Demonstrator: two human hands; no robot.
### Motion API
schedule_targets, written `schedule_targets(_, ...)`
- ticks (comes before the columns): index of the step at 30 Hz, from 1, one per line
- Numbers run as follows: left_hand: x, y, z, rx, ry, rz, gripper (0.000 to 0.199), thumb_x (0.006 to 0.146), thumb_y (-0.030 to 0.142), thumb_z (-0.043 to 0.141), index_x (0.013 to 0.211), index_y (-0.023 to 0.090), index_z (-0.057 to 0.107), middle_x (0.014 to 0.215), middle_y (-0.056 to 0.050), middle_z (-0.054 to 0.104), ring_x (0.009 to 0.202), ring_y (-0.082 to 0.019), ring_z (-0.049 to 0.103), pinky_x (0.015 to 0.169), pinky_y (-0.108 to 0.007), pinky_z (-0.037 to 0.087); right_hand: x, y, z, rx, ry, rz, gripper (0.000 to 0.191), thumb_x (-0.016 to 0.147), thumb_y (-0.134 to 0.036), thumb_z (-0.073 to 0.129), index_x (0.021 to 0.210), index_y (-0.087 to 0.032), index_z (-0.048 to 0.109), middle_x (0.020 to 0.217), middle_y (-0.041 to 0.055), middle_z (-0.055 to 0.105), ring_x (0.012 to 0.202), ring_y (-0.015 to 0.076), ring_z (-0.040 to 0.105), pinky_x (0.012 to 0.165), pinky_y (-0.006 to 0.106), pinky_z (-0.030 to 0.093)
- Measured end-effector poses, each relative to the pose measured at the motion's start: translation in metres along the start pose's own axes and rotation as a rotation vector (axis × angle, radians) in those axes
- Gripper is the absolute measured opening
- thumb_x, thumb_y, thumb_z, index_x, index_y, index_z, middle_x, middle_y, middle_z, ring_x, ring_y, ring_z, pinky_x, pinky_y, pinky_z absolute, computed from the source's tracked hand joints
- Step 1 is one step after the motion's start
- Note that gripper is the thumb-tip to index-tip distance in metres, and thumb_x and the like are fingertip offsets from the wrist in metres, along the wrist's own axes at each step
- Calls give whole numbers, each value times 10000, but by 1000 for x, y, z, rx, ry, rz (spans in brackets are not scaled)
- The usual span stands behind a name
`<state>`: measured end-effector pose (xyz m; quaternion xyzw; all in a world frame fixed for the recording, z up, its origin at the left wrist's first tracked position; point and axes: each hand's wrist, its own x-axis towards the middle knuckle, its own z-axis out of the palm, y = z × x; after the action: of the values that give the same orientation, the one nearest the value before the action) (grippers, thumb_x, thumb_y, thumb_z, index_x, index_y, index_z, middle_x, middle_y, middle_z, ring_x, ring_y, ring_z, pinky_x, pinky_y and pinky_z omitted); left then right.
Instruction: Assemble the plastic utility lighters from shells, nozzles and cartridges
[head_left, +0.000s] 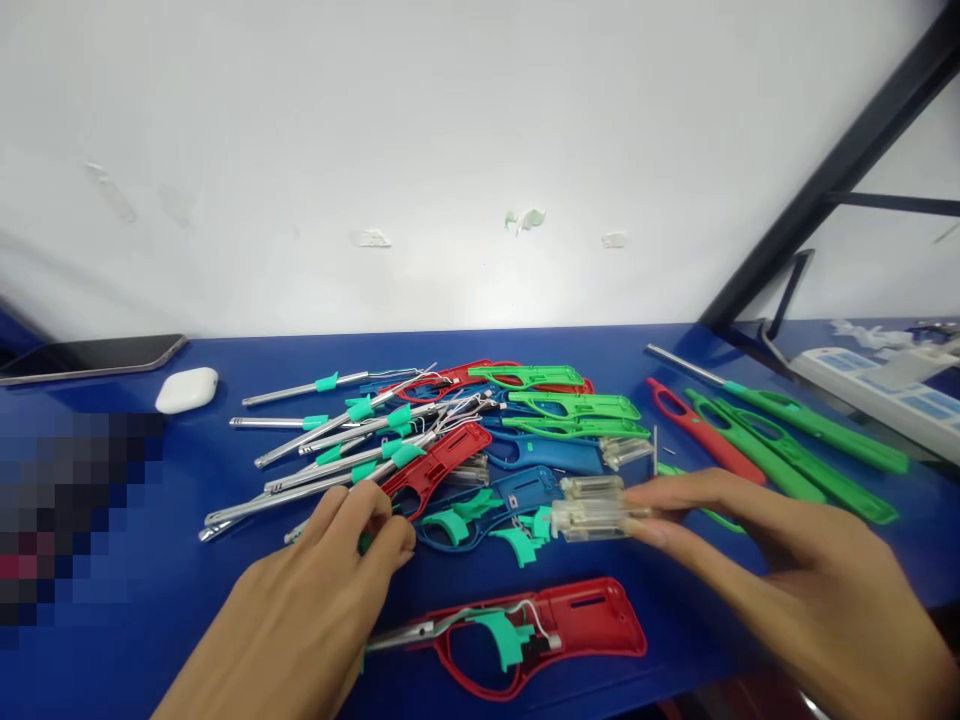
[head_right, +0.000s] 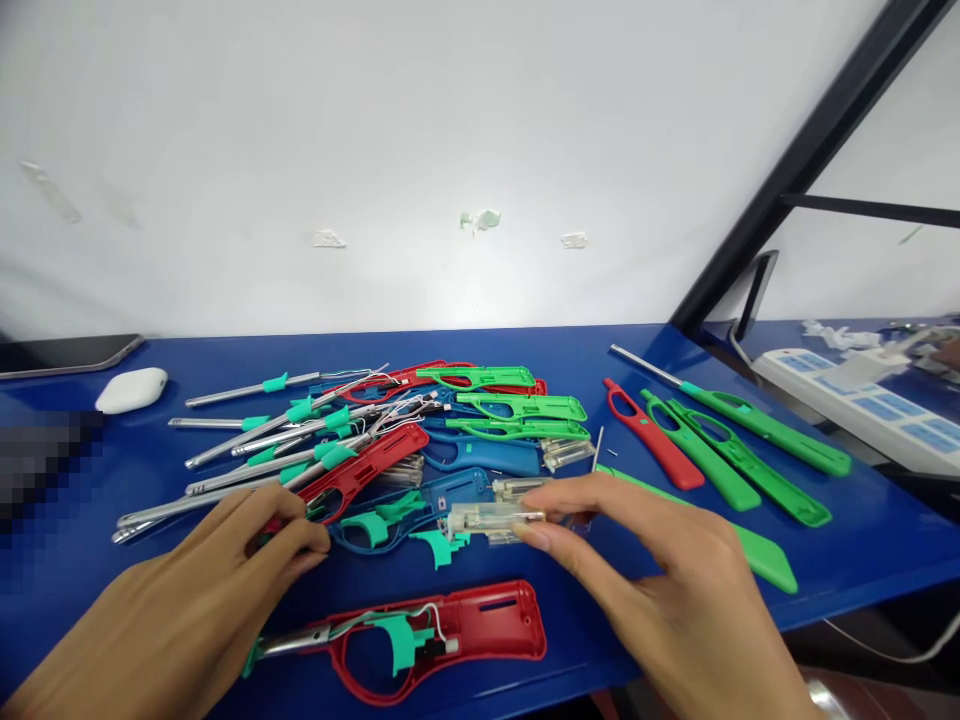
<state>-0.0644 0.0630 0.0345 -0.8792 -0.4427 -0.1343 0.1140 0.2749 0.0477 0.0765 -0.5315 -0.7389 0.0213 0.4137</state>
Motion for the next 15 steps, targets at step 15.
schedule_targets(15, 7, 30, -14, -608, 344, -434, 119, 990, 487, 738, 962, 372, 748, 837, 152, 807, 677, -86, 794, 709, -96, 626, -30, -22, 30, 50, 79, 23, 110, 1030, -401, 716, 1062, -401, 821, 947, -47, 879, 800, 200, 856, 700, 229, 703)
